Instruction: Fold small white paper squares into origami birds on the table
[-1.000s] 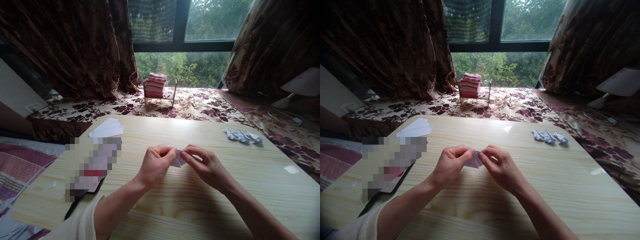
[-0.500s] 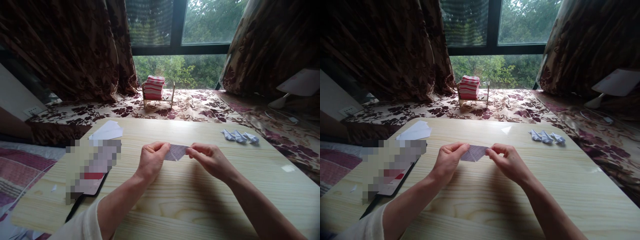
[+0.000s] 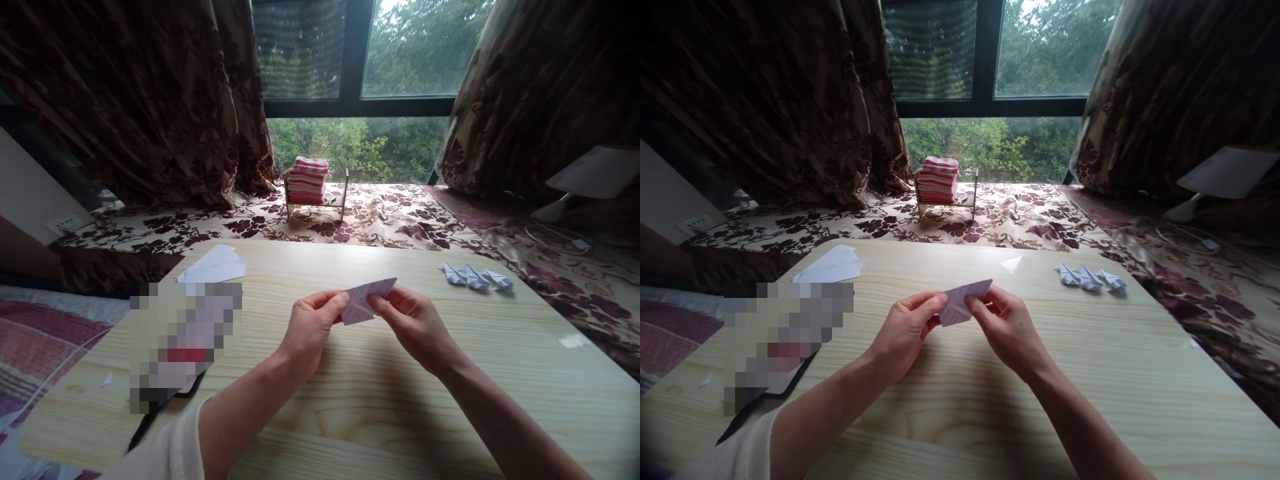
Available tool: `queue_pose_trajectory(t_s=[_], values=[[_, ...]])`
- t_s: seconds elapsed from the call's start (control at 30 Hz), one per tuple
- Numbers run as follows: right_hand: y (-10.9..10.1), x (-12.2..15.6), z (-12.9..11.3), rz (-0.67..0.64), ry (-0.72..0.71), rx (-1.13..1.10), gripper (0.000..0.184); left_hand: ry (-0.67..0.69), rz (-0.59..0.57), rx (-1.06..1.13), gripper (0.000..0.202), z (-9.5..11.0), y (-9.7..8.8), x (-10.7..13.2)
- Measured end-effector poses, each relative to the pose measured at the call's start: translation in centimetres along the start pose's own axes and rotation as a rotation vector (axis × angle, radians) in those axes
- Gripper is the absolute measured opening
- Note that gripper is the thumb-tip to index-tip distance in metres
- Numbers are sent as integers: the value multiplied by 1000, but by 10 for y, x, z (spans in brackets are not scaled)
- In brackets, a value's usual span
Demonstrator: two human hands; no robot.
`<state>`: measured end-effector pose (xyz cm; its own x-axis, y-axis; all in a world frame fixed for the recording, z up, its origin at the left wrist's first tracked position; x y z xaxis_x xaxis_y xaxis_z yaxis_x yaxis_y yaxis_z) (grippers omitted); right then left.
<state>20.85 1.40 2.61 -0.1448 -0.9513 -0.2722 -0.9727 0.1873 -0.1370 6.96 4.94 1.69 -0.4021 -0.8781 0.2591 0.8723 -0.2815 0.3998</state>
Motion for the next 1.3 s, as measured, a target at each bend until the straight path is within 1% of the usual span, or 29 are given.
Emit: queue_pose_trajectory(t_s=[0.07,0.13,0.2,0.27,0.4,0.53,0.63,0.73,0.87,1.0,1.1,1.17,1.2,1.23,1.27,1.3], values=[[-5,0,2,-23,25,5,29,4,-21,-102,23,4,-4,-1],[-8,0,3,-51,42,26,29,50,-7,-233,23,9,-8,-1],[-10,0,4,-75,50,53,27,95,-5,-352,23,13,-10,-1],[-8,1,3,-91,58,28,25,120,-12,-431,22,13,-9,0],[-3,3,4,-84,124,-143,24,136,-42,-481,22,10,-6,4],[3,7,7,-85,186,-230,23,134,-111,-524,22,8,-2,7],[5,8,9,-48,206,-257,25,130,-137,-588,21,9,-1,8],[7,7,11,2,235,-290,27,155,-136,-633,20,11,-1,9],[7,6,12,15,266,-312,31,182,-128,-692,20,12,1,10],[2,5,11,26,226,-250,31,208,-135,-773,19,14,3,12],[-9,-1,11,82,150,-194,27,197,-127,-786,20,15,2,11],[-21,-7,15,162,127,-167,26,184,-118,-772,20,15,0,10],[-28,-10,17,221,125,-161,26,182,-109,-750,20,15,-1,8],[-36,-12,20,310,124,-163,27,184,-91,-715,21,15,-3,7],[-45,-13,21,471,107,-184,29,188,-57,-669,21,15,-5,5],[-49,-13,22,535,97,-191,31,191,-14,-614,22,16,-8,3]])
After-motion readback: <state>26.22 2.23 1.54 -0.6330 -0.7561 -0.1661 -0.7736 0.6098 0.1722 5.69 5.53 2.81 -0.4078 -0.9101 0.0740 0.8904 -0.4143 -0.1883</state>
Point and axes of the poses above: each hand's wrist, its own x-axis away from the middle knuckle, its own y-axis out of the palm, z = x × y, the point moved 4 cm from there along -x, towards the middle knuckle, and after that the axes turned 6 degrees about -y, right-handed, at the moved point
